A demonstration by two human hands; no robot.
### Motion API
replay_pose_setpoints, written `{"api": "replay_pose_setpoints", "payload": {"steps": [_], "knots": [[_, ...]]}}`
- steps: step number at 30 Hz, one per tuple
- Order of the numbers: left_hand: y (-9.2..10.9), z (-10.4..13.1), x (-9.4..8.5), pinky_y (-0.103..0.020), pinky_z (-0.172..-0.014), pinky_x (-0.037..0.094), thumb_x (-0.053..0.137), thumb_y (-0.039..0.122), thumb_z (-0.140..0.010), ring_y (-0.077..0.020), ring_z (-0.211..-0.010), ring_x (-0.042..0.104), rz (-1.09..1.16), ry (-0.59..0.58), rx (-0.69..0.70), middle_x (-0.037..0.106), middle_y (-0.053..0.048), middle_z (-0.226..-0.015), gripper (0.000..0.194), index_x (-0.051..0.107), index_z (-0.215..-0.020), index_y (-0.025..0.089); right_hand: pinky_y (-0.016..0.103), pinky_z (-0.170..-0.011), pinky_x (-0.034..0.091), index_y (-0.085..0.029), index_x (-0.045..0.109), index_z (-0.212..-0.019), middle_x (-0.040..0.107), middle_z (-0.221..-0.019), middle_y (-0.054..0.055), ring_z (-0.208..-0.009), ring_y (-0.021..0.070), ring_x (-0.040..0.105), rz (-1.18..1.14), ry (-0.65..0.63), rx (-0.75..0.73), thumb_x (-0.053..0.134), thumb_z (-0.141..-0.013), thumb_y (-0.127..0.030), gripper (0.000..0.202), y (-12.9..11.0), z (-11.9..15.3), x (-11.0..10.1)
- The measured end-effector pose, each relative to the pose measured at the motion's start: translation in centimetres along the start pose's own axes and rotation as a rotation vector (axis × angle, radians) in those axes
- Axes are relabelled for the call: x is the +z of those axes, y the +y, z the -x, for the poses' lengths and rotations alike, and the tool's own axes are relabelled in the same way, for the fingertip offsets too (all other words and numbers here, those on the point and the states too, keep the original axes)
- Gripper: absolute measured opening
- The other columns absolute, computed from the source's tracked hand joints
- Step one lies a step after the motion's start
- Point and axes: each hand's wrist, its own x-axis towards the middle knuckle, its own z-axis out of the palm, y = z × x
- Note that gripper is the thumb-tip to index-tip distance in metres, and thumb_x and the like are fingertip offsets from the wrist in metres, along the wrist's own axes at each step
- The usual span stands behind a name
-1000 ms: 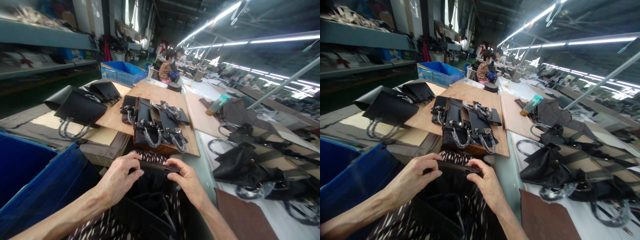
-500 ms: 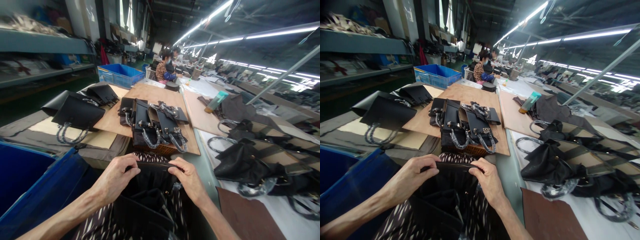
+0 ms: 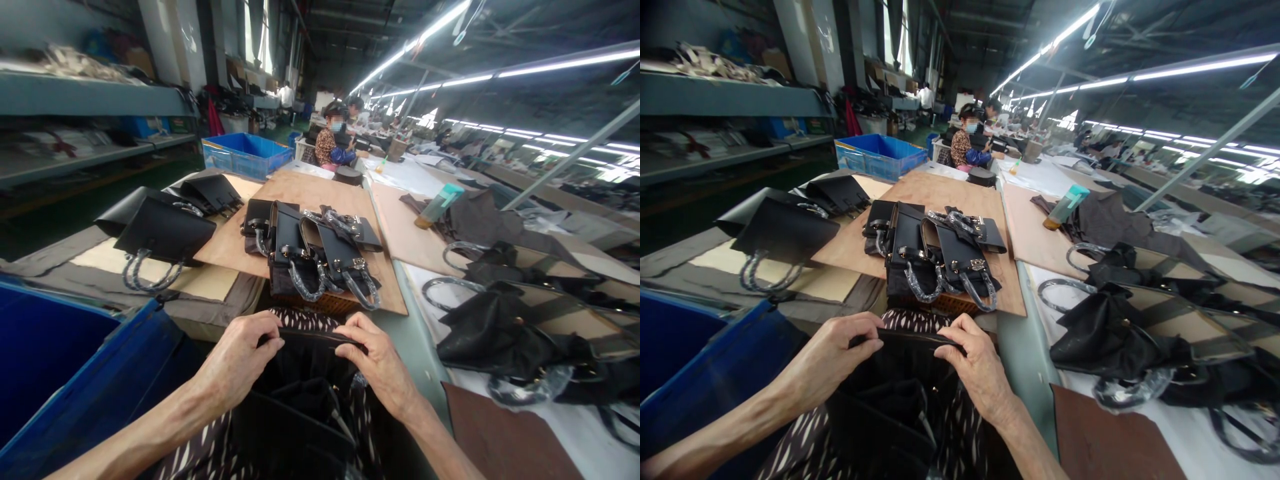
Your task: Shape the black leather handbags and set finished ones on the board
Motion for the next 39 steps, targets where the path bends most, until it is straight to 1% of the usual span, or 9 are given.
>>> {"api": "replay_pose_setpoints", "payload": {"steps": [5, 9, 13, 19, 26, 31, 34, 39], "knots": [[0.1, -0.1, 0.0, -0.023, -0.068, 0.036, 0.047, 0.016, -0.073, -0.0124, -0.073, 0.053, 0.017, 0.001, -0.012, 0.058, 0.001, -0.080, 0.018, 0.049, -0.056, 0.016, 0.024, -0.067, 0.037, -0.021, 0.065, -0.077, 0.049, -0.076, -0.002, -0.073, 0.0129, 0.050, -0.094, 0.013, 0.000, 0.056, -0.081, -0.023, 0.010, 0.5, -0.5, 0.0], [-0.1, -0.2, 0.0, -0.023, -0.070, 0.036, 0.049, 0.015, -0.071, -0.0126, -0.075, 0.054, 0.030, 0.011, -0.045, 0.060, 0.001, -0.088, 0.016, 0.051, -0.055, 0.016, 0.024, -0.065, 0.036, -0.019, 0.065, -0.074, 0.049, -0.072, -0.002, -0.070, 0.0122, 0.050, -0.096, 0.015, -0.006, 0.057, -0.080, -0.022, 0.010, 0.6, -0.9, -0.1], [-0.3, -0.3, 0.1, -0.023, -0.070, 0.035, 0.049, 0.016, -0.071, -0.0129, -0.075, 0.054, 0.035, 0.026, -0.050, 0.060, 0.002, -0.091, 0.017, 0.050, -0.054, 0.016, 0.024, -0.064, 0.036, -0.018, 0.064, -0.072, 0.049, -0.070, -0.002, -0.068, 0.0120, 0.049, -0.086, 0.010, -0.003, 0.056, -0.080, -0.024, 0.013, 0.5, -1.1, -0.1], [-0.8, -0.5, 0.3, -0.022, -0.062, 0.033, 0.049, 0.015, -0.069, -0.0105, -0.063, 0.050, 0.016, 0.049, -0.071, 0.060, 0.003, -0.077, 0.016, 0.047, -0.054, 0.016, 0.024, -0.061, 0.036, -0.019, 0.063, -0.071, 0.048, -0.070, -0.002, -0.066, 0.0127, 0.048, -0.064, 0.012, -0.024, 0.054, -0.081, -0.027, 0.016, 0.3, -1.2, 0.2], [-1.5, -0.6, 0.6, -0.022, -0.060, 0.032, 0.050, 0.015, -0.067, -0.0106, -0.062, 0.050, 0.005, 0.091, -0.138, 0.061, 0.002, -0.075, 0.014, 0.047, -0.053, 0.015, 0.025, -0.062, 0.038, -0.020, 0.062, -0.072, 0.050, -0.071, 0.000, -0.068, 0.0144, 0.050, -0.047, -0.001, -0.038, 0.052, -0.082, -0.031, 0.019, 0.3, -1.1, 0.5], [-1.5, -0.8, 0.7, -0.022, -0.057, 0.030, 0.050, 0.014, -0.064, -0.0104, -0.059, 0.048, -0.009, 0.111, -0.170, 0.059, 0.002, -0.070, 0.016, 0.042, -0.050, 0.015, 0.025, -0.063, 0.038, -0.021, 0.062, -0.072, 0.049, -0.072, -0.001, -0.068, 0.0139, 0.050, -0.047, -0.009, -0.034, 0.052, -0.083, -0.032, 0.019, 0.4, -0.8, 0.5], [-1.4, -1.0, 0.7, -0.022, -0.056, 0.030, 0.050, 0.013, -0.064, -0.0105, -0.058, 0.047, -0.010, 0.106, -0.159, 0.056, 0.002, -0.064, 0.015, 0.043, -0.050, 0.015, 0.025, -0.063, 0.037, -0.021, 0.061, -0.071, 0.049, -0.071, -0.001, -0.068, 0.0140, 0.049, -0.042, -0.012, -0.029, 0.052, -0.083, -0.032, 0.019, 0.4, -0.7, 0.6], [-1.2, -1.3, 0.5, -0.022, -0.052, 0.026, 0.050, 0.013, -0.063, -0.0094, -0.052, 0.040, -0.041, 0.109, -0.175, 0.042, 0.006, -0.049, 0.016, 0.041, -0.049, 0.016, 0.024, -0.061, 0.037, -0.021, 0.061, -0.071, 0.048, -0.071, -0.001, -0.067, 0.0140, 0.048, -0.033, -0.012, -0.030, 0.052, -0.083, -0.032, 0.019, 0.1, -0.7, 0.7]]}}
